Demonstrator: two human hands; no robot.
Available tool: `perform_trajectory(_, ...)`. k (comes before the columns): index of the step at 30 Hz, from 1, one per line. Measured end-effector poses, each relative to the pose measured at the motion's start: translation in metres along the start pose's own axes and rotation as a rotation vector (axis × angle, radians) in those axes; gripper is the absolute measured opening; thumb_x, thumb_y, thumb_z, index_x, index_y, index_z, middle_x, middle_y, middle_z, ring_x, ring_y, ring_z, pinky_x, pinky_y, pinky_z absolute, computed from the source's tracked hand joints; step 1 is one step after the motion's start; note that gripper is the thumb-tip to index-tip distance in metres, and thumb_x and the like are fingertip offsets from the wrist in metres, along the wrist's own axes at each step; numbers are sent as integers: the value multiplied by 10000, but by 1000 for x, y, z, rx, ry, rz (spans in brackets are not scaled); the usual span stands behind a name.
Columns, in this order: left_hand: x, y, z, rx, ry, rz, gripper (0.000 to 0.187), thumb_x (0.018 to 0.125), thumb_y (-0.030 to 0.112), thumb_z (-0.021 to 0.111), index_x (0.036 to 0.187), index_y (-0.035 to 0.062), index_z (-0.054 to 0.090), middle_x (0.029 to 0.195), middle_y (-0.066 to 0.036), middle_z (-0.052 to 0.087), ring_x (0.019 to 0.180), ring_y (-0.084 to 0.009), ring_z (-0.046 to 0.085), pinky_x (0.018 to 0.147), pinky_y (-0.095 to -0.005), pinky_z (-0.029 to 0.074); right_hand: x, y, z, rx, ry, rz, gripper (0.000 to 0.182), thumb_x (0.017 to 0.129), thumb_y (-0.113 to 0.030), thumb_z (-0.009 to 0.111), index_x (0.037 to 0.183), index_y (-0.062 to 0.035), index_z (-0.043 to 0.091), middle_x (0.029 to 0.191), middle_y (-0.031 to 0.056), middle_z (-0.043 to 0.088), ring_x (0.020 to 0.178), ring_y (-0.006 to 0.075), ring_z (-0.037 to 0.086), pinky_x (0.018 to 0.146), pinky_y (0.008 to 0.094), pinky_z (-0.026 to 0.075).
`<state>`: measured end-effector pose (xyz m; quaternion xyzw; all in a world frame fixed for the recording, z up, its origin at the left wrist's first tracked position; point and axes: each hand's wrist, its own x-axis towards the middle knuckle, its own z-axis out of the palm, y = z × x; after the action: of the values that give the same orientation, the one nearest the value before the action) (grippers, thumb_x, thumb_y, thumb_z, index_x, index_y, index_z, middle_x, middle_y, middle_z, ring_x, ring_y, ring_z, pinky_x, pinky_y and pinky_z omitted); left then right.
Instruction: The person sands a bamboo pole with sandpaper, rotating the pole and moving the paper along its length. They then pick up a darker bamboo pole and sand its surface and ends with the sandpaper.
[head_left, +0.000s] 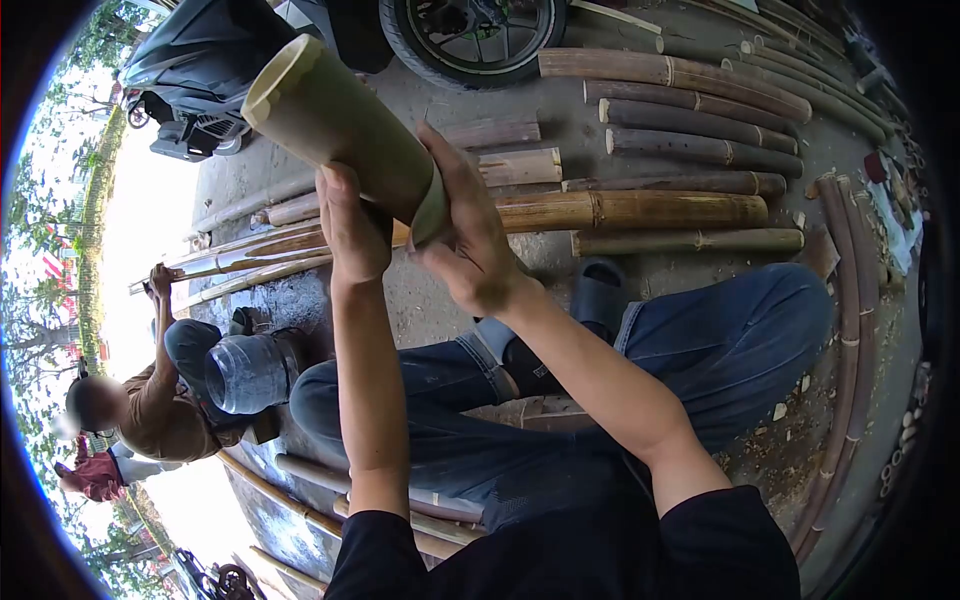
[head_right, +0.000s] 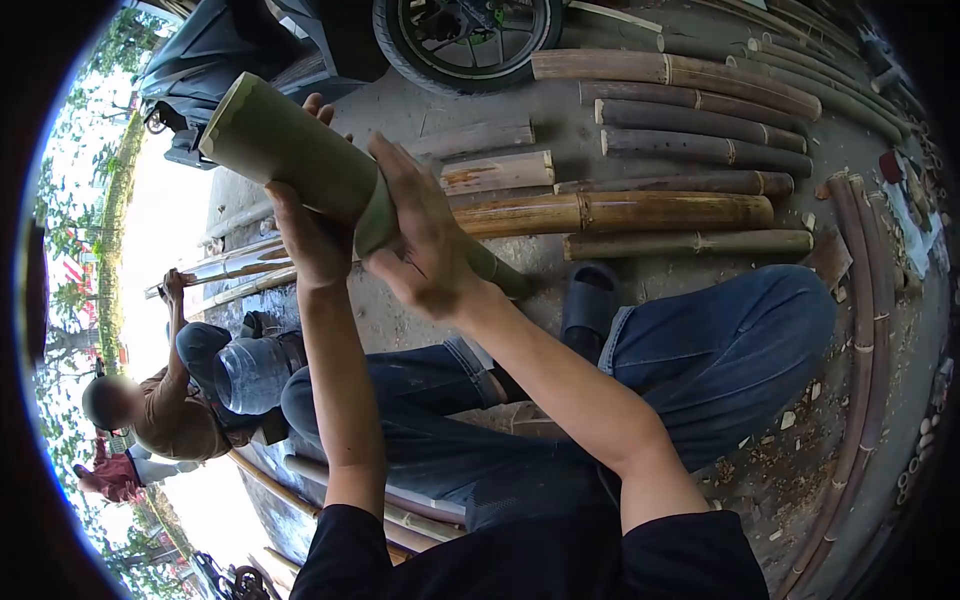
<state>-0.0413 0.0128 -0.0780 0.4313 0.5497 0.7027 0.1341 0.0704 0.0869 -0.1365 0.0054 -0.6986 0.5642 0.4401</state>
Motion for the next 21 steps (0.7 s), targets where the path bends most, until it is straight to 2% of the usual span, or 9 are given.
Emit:
perform_trajectory(1, 0, -7, -7, -22, -58, -44, 913, 1001, 712, 447, 1605, 49, 273, 1591, -177, 391, 1474, -295, 386, 1231, -425, 297, 28, -13, -2, 107, 8, -103, 901, 814, -250, 624, 1591, 31, 264, 1606, 236, 363, 1499, 403, 326, 1234, 466, 228)
perform_trajectory(4, -5, -11, -28, -539, 701, -343, 776, 1037, 577, 473, 1544, 3, 342, 1517, -157, 481, 1368, -289, 501, 1165, -421, 393, 61, -18, 0, 50, -58, -227, 853, 877, -346, 625, 1583, 5, 299, 1561, 260, 403, 1485, 402, 342, 1220, 461, 249)
perform_trajectory(6, -20, -11, -14, -116, 268, -49, 692, 1021, 486, 505, 1491, -6, 380, 1460, -194, 537, 1303, -312, 563, 1114, -431, 443, 27, 3, 8, 33, -99, -123, 862, 897, -420, 634, 1579, -6, 307, 1549, 267, 407, 1478, 410, 346, 1217, 466, 256)
perform_trajectory(7, -20, -1, -13, 117, 238, 66, 658, 989, 446, 553, 1435, -21, 425, 1348, -242, 609, 1260, -343, 598, 1074, -444, 473, 2, 18, 14, 29, -147, -19, 876, 917, -495, 643, 1575, -17, 316, 1538, 274, 412, 1471, 417, 351, 1214, 470, 263)
perform_trajectory(11, -73, -13, -51, -14, 419, -125, 641, 959, 429, 622, 1377, -32, 464, 1170, -245, 683, 1140, -351, 651, 1022, -456, 503, -122, 75, 19, 120, -162, 463, 1012, 826, -626, 748, 1572, -83, 332, 1525, 259, 418, 1451, 432, 362, 1214, 493, 280)
perform_trajectory(13, -111, -32, -71, -25, 471, -278, 622, 943, 422, 656, 1354, -11, 482, 1181, -235, 682, 1089, -335, 661, 1016, -453, 504, -178, 125, 11, -139, -263, 473, 1062, 770, -592, 805, 1569, -84, 325, 1524, 250, 412, 1441, 426, 373, 1210, 503, 296)
perform_trajectory(14, -122, -33, -62, -107, 548, -270, 524, 914, 316, 683, 1260, -43, 521, 1102, -204, 674, 1021, -308, 667, 963, -431, 521, -205, 150, 5, -226, -312, 521, 1078, 747, -566, 820, 1565, -70, 323, 1533, 246, 402, 1437, 429, 375, 1212, 509, 295)
perform_trajectory(18, -136, -38, -64, -244, 669, -226, 472, 877, 302, 685, 1203, -13, 550, 1004, -131, 627, 958, -272, 628, 946, -420, 502, -258, 188, -24, -426, -337, 747, 1087, 699, -508, 843, 1544, -42, 342, 1560, 232, 373, 1424, 442, 381, 1219, 516, 279)
perform_trajectory(21, -130, -42, -67, -228, 682, -209, 473, 853, 302, 687, 1188, -2, 550, 985, -119, 615, 950, -267, 621, 937, -411, 496, -236, 167, 6, -399, -240, 579, 992, 738, -489, 785, 1525, -45, 376, 1533, 232, 414, 1422, 445, 385, 1221, 518, 267)
